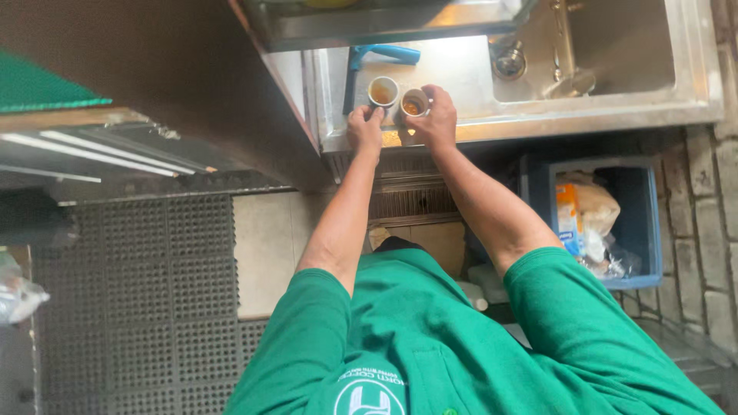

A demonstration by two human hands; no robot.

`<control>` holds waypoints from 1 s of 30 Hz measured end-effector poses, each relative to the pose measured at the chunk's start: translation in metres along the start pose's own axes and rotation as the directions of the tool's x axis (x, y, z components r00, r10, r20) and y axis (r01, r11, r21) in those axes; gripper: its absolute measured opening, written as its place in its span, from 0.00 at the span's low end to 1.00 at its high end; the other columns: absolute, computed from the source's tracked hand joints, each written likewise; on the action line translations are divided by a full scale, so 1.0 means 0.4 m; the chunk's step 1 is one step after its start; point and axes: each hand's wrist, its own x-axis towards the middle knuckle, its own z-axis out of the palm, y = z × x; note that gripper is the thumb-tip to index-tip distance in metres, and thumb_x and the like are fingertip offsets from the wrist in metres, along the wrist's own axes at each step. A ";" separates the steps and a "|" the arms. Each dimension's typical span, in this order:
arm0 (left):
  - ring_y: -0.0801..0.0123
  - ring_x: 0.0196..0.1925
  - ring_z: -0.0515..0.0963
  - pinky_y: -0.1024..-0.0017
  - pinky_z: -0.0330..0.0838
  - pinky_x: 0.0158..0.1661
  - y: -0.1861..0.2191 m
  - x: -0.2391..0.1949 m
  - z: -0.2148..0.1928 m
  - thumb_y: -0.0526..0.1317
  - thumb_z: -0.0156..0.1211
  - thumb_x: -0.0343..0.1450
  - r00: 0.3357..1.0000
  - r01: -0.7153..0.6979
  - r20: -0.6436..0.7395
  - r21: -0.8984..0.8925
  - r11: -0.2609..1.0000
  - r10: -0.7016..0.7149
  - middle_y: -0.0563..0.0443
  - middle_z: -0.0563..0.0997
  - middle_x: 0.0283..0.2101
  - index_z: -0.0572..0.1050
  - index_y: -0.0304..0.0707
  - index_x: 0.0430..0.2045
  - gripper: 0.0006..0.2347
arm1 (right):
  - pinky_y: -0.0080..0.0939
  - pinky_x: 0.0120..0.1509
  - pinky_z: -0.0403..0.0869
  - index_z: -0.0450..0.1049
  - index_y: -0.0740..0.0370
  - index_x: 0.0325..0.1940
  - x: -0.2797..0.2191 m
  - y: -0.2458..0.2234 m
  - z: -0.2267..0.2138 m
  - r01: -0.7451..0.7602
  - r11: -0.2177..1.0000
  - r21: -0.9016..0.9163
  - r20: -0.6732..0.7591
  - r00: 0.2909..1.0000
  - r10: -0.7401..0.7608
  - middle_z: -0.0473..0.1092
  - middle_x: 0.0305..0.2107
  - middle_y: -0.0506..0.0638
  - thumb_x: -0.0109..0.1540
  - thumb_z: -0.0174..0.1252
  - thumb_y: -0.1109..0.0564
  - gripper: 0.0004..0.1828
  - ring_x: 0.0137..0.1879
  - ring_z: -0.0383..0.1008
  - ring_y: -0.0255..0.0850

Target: The person prepares a coffee drink by pouring espresso into cups, cleaning the portafilter, and adding syrup to a cup with ice. They use a digital scale to measure the drink and wipe the counter with a cloth.

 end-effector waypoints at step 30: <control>0.61 0.44 0.85 0.63 0.76 0.44 -0.971 -1.033 -1.580 0.48 0.62 0.69 0.469 0.667 -0.521 -0.321 0.673 -0.713 0.49 0.86 0.40 0.83 0.46 0.41 0.12 | 0.44 0.40 0.73 0.81 0.64 0.46 -0.788 -0.853 0.536 -0.010 0.936 -0.351 0.936 -0.045 0.350 0.76 0.31 0.55 0.63 0.62 0.49 0.16 0.37 0.76 0.45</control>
